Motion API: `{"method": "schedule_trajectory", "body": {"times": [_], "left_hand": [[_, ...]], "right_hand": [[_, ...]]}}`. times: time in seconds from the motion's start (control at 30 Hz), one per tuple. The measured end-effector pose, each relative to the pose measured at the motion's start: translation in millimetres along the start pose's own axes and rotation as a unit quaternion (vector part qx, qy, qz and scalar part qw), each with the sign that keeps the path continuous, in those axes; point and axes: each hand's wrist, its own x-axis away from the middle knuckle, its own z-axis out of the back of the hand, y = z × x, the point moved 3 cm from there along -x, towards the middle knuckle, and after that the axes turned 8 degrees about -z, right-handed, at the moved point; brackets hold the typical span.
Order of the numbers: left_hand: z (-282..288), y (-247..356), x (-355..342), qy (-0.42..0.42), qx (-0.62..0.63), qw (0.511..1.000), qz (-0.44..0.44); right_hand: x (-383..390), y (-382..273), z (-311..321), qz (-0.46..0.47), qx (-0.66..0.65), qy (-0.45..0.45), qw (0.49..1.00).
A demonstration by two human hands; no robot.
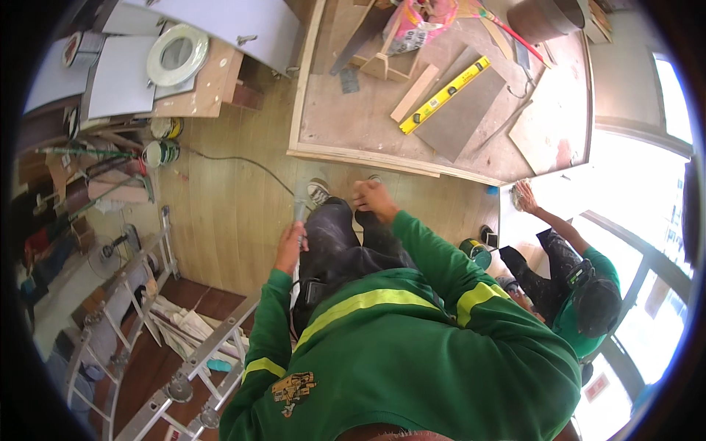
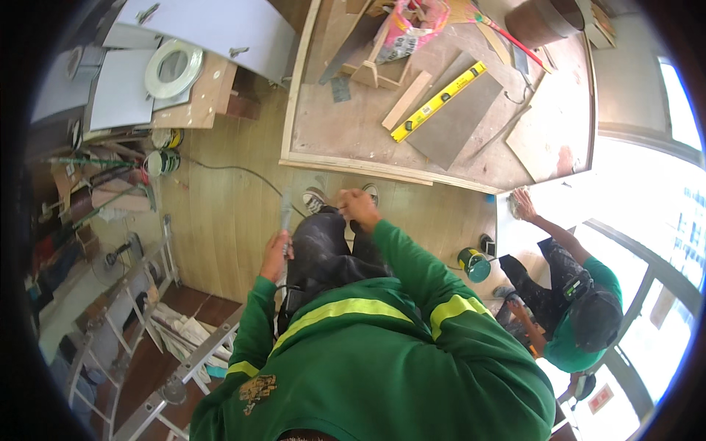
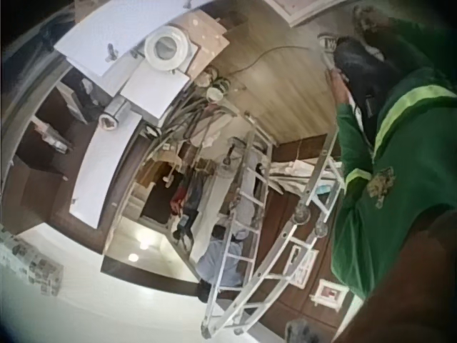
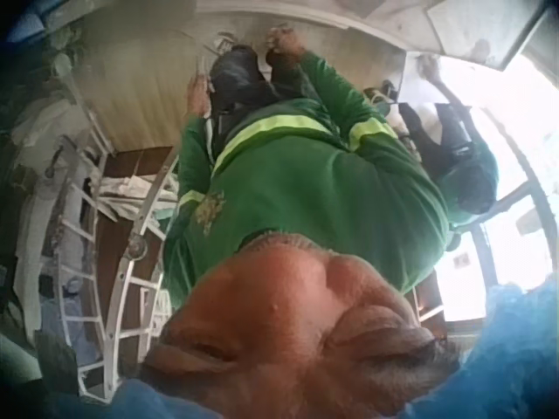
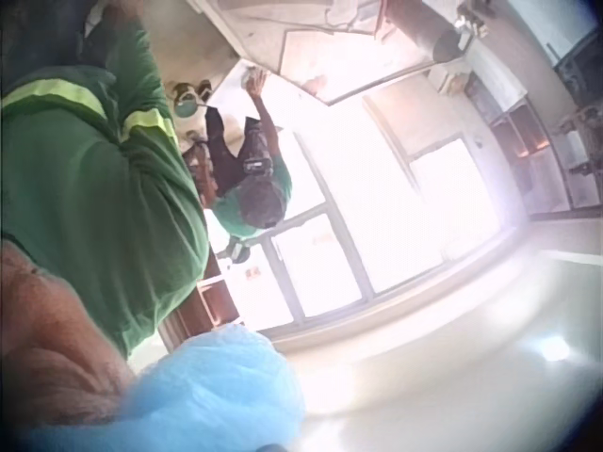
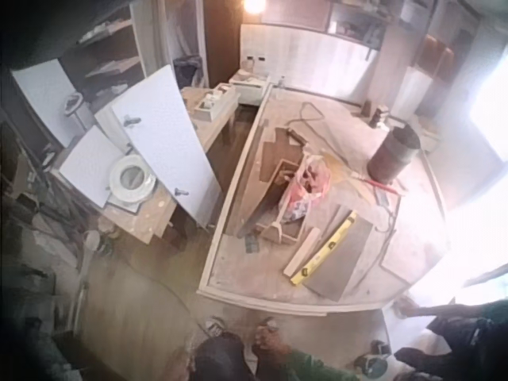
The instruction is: The person positions a wooden shelf panel into a wall cabinet, marks it with a pencil, removes it, and uses a spirit level and pencil to mark lines on the panel. The person then returns the panel to the cabinet to check fit.
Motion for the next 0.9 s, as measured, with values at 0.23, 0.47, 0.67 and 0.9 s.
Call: {"method": "schedule_trajectory", "body": {"times": [0.23, 0.47, 0.67, 0.9], "left_hand": [[153, -66, 40, 0.229, 0.274, 0.933, 0.045], [266, -159, 46, 0.257, 0.252, 0.928, 0.099], [370, -166, 24, 0.237, 0.104, 0.926, 0.274], [513, -149, -42, 0.029, -0.347, 0.937, 0.019]], "right_hand": [[-24, 121, 194, -0.027, 0.58, 0.134, 0.803], [11, 141, 203, -0.185, 0.547, 0.089, 0.811], [67, 78, -69, -0.191, 0.201, 0.125, 0.953], [-29, 109, -134, 0.094, 0.5, 0.081, 0.857]]}}
